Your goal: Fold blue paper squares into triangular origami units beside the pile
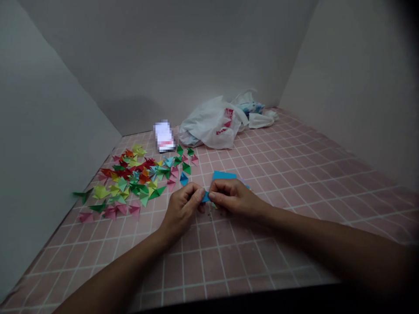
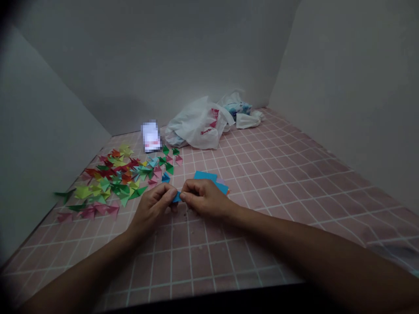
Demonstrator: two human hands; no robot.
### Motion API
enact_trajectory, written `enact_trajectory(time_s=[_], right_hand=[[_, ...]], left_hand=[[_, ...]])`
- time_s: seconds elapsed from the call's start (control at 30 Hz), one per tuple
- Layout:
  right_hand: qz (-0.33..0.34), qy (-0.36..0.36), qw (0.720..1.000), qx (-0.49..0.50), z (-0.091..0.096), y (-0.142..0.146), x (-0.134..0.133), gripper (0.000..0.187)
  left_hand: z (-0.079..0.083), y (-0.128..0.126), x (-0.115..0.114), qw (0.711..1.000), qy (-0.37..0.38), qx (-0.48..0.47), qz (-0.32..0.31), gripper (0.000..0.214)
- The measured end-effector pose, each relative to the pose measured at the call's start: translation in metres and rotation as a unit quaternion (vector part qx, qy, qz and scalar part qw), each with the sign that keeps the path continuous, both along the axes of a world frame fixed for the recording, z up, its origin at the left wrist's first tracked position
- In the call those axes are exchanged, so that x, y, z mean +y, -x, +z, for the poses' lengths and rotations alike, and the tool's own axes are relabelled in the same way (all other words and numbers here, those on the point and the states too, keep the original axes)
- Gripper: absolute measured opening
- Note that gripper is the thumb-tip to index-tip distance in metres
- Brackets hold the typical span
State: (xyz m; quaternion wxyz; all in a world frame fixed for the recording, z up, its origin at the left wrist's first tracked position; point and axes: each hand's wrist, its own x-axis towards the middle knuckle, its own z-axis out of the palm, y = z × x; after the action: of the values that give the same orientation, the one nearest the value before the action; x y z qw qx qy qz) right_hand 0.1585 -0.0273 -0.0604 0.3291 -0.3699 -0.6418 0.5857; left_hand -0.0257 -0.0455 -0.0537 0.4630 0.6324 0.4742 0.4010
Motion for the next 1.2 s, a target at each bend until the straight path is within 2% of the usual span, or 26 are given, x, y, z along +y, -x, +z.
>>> enact_trajectory(time_s=[0.2,0.4,0.57,0.73,0.83,0.93,1.13,1.2], right_hand=[[-0.042,-0.040,0.998,0.003,0.0000,0.0009,-0.0026,0.024],[-0.037,-0.012,0.999,0.027,-0.0002,0.0025,-0.0060,0.023],[-0.028,-0.063,0.997,-0.029,0.0004,-0.0003,-0.0023,0.024],[-0.068,-0.032,0.997,0.008,-0.0011,-0.0011,0.0007,0.026],[-0.091,-0.038,0.995,0.011,-0.0014,-0.0014,0.0029,0.027],[-0.083,-0.053,0.995,-0.002,-0.0019,-0.0010,0.0025,0.028],[-0.058,0.016,0.997,0.049,-0.0030,0.0006,-0.0005,0.034],[-0.052,-0.002,0.998,0.030,-0.0017,-0.0003,0.0004,0.032]], left_hand=[[-0.0021,-0.0008,0.0040,0.995,0.061,-0.065,-0.042,0.030],[0.0017,0.0004,0.0022,0.998,0.036,-0.049,-0.016,0.029],[-0.0015,0.0037,0.0042,0.998,0.032,-0.040,-0.029,0.033],[-0.0041,0.0047,0.0064,0.997,0.042,-0.051,-0.044,0.033],[-0.0052,0.0027,0.0063,0.995,0.060,-0.061,-0.042,0.028],[-0.0060,0.0002,0.0047,0.992,0.092,-0.078,-0.040,0.027],[-0.0050,-0.0024,0.0021,0.989,0.102,-0.098,-0.033,0.029],[-0.0051,-0.0030,0.0017,0.990,0.103,-0.093,-0.031,0.028]])
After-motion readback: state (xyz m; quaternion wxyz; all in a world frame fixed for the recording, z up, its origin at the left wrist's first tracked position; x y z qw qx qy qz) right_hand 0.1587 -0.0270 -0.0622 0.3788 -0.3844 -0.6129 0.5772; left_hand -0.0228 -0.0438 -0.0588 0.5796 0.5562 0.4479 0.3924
